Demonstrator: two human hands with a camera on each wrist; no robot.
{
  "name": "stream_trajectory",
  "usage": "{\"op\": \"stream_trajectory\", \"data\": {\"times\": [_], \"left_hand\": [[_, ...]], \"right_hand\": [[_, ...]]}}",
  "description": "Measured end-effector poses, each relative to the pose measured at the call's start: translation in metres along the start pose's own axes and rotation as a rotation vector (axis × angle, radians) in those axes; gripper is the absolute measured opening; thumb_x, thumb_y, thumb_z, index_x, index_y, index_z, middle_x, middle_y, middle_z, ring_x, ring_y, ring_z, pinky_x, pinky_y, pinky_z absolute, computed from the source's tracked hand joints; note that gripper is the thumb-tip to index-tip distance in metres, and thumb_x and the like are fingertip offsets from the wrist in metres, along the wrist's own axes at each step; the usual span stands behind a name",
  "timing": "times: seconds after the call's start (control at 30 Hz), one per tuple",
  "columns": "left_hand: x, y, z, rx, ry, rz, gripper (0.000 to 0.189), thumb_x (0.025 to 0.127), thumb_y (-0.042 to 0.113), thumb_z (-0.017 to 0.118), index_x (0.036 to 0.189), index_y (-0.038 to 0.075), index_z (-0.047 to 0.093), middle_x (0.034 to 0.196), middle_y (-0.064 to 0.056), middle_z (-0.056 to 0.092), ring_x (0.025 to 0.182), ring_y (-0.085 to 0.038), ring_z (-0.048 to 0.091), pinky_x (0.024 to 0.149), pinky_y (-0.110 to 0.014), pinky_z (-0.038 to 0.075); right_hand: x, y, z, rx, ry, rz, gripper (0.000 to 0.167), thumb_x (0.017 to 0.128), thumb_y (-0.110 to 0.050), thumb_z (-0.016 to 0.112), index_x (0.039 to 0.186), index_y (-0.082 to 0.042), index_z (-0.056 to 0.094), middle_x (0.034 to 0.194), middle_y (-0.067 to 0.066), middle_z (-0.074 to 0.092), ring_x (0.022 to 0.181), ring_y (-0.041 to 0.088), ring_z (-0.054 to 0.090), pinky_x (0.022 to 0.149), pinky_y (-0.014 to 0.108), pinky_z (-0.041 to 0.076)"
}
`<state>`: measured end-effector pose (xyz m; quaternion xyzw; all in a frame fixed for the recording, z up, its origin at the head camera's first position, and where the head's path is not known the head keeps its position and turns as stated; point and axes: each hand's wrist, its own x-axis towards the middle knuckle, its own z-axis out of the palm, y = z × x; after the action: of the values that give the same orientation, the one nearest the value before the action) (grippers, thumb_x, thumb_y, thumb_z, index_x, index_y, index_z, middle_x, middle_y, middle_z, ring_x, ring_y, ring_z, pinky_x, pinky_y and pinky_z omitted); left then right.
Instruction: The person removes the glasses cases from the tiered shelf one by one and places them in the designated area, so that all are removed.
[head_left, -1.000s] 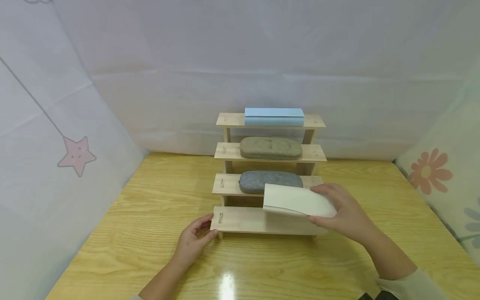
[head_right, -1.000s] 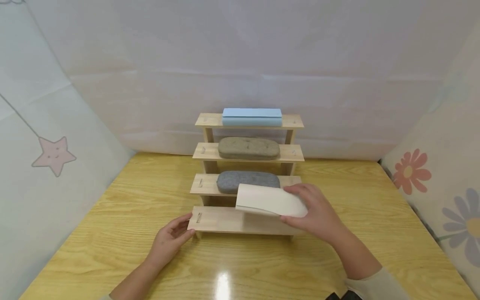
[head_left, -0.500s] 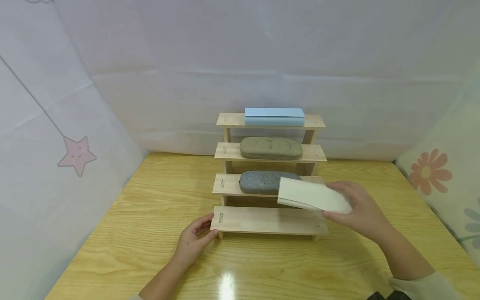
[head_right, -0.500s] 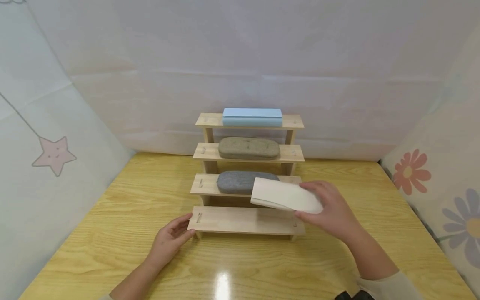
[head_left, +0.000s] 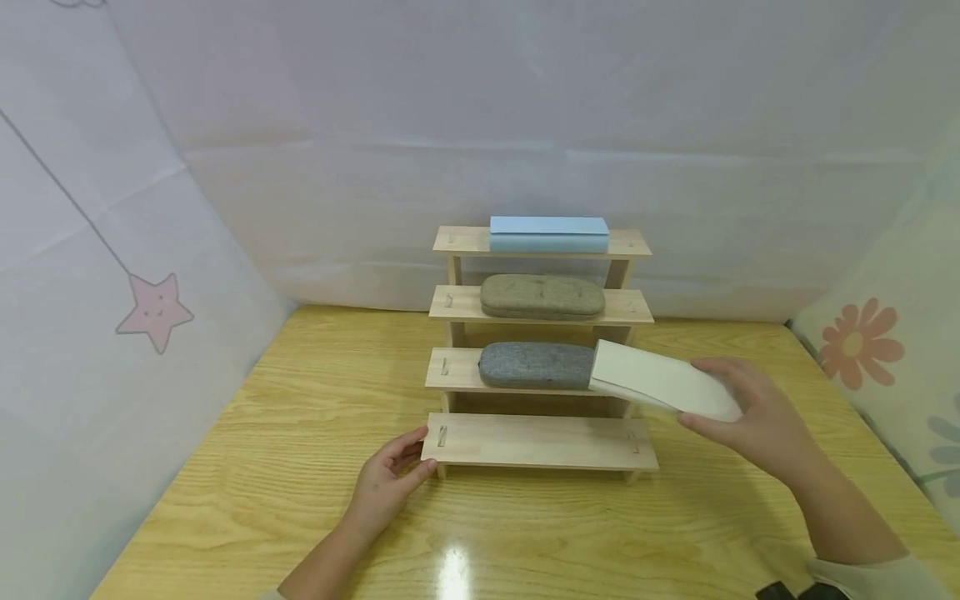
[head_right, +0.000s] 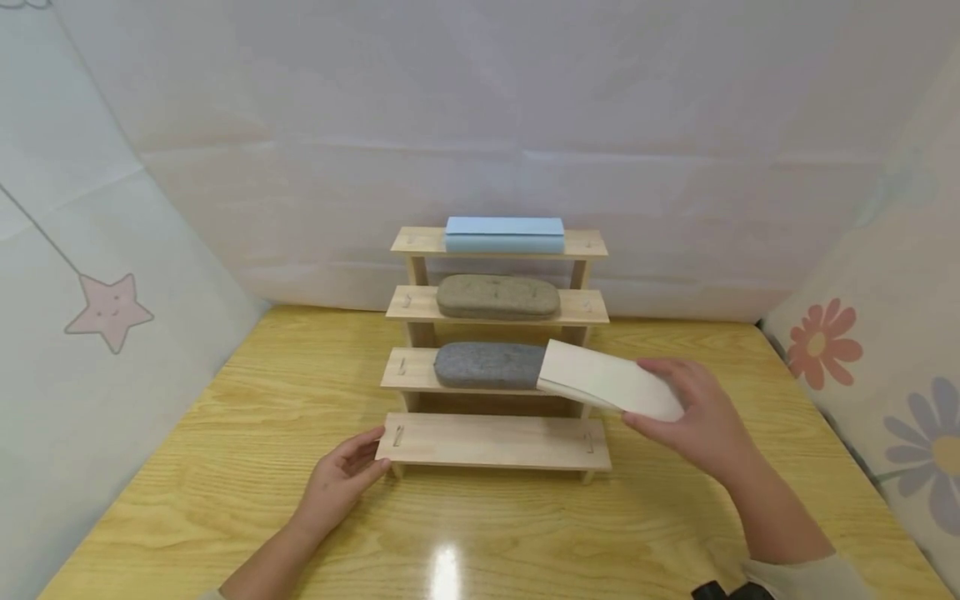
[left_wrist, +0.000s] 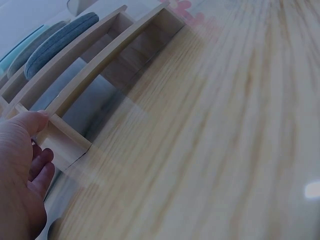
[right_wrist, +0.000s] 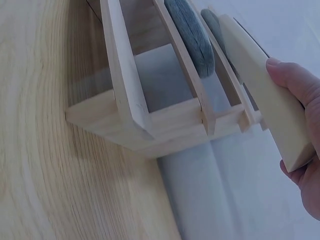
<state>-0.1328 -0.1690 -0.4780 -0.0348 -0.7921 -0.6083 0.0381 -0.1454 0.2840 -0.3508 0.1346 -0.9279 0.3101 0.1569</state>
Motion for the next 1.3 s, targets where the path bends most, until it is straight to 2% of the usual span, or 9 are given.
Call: {"op": "stream_trajectory", "data": {"times": [0.07,0.3,0.37,0.57,0.8,0.9,1.0,1.13,1.3], "left_hand": [[0.0,0.0,0.0,0.004,0.001,0.011,0.048,0.086,0.013,0.076,0.131,0.004,0.06,0.131,-0.014,0.062,0.113,-0.018,0.063,0.096,-0.024,0.053],[0.0,0.0,-0.001,0.001,-0.007,-0.028,0.049,0.086,0.015,0.076,0.131,0.007,0.06,0.135,-0.009,0.06,0.114,-0.012,0.061,0.099,-0.021,0.05],[0.0,0.0,-0.001,0.004,-0.008,-0.03,0.049,0.086,0.014,0.076,0.131,0.006,0.06,0.135,-0.009,0.06,0.115,-0.014,0.061,0.099,-0.022,0.05],[0.0,0.0,-0.001,0.006,-0.008,-0.024,0.05,0.086,0.015,0.076,0.132,0.005,0.06,0.134,-0.01,0.06,0.118,-0.024,0.06,0.1,-0.026,0.051],[0.0,0.001,-0.001,0.0,-0.015,-0.022,0.05,0.086,0.016,0.076,0.132,0.005,0.06,0.133,-0.011,0.061,0.119,-0.025,0.06,0.1,-0.025,0.051],[0.0,0.001,-0.001,-0.011,-0.02,-0.019,0.05,0.086,0.017,0.076,0.132,0.005,0.059,0.132,-0.011,0.061,0.118,-0.025,0.06,0.1,-0.026,0.051],[0.0,0.001,-0.001,-0.014,-0.022,-0.019,0.051,0.087,0.018,0.075,0.132,0.005,0.059,0.132,-0.011,0.061,0.118,-0.025,0.06,0.1,-0.028,0.051],[0.0,0.0,-0.001,-0.013,-0.024,-0.018,0.051,0.087,0.018,0.075,0.133,0.005,0.058,0.133,-0.011,0.06,0.119,-0.026,0.06,0.101,-0.03,0.051],[0.0,0.0,-0.001,-0.018,-0.024,-0.012,0.05,0.087,0.017,0.075,0.132,0.004,0.059,0.132,-0.011,0.061,0.119,-0.026,0.06,0.101,-0.03,0.051]], "right_hand": [[-0.001,0.004,-0.003,-0.006,0.0,0.014,0.063,0.075,-0.025,0.086,0.131,-0.01,0.059,0.128,0.014,0.059,0.106,0.008,0.046,0.069,0.016,0.043],[-0.004,0.022,-0.014,-0.016,-0.002,0.059,0.066,0.078,-0.026,0.084,0.134,-0.008,0.056,0.13,0.019,0.057,0.097,-0.014,0.036,0.065,0.016,0.042],[-0.004,0.027,-0.016,-0.02,-0.004,0.08,0.066,0.079,-0.027,0.084,0.136,-0.008,0.055,0.13,0.021,0.056,0.096,-0.011,0.037,0.064,0.017,0.042],[-0.006,0.038,-0.021,-0.042,-0.005,0.121,0.069,0.08,-0.028,0.083,0.138,-0.007,0.053,0.132,0.023,0.053,0.097,0.015,0.046,0.063,0.018,0.04],[-0.009,0.049,-0.022,-0.057,0.022,0.106,0.068,0.079,-0.028,0.083,0.136,-0.004,0.054,0.13,0.024,0.056,0.096,-0.01,0.037,0.064,0.015,0.037],[-0.01,0.054,-0.021,-0.068,0.028,0.113,0.069,0.079,-0.029,0.083,0.136,-0.004,0.055,0.13,0.024,0.056,0.098,-0.002,0.04,0.065,0.014,0.036],[-0.01,0.058,-0.021,-0.067,0.022,0.118,0.07,0.079,-0.03,0.083,0.136,-0.002,0.054,0.131,0.026,0.055,0.101,0.019,0.047,0.065,0.014,0.035],[-0.011,0.064,-0.02,-0.063,0.008,0.132,0.071,0.081,-0.031,0.081,0.137,0.001,0.052,0.134,0.029,0.052,0.108,0.037,0.048,0.068,0.017,0.033],[-0.013,0.07,-0.019,-0.075,0.005,0.158,0.073,0.083,-0.033,0.08,0.139,0.002,0.049,0.136,0.032,0.05,0.112,0.044,0.046,0.074,0.029,0.034]]}}
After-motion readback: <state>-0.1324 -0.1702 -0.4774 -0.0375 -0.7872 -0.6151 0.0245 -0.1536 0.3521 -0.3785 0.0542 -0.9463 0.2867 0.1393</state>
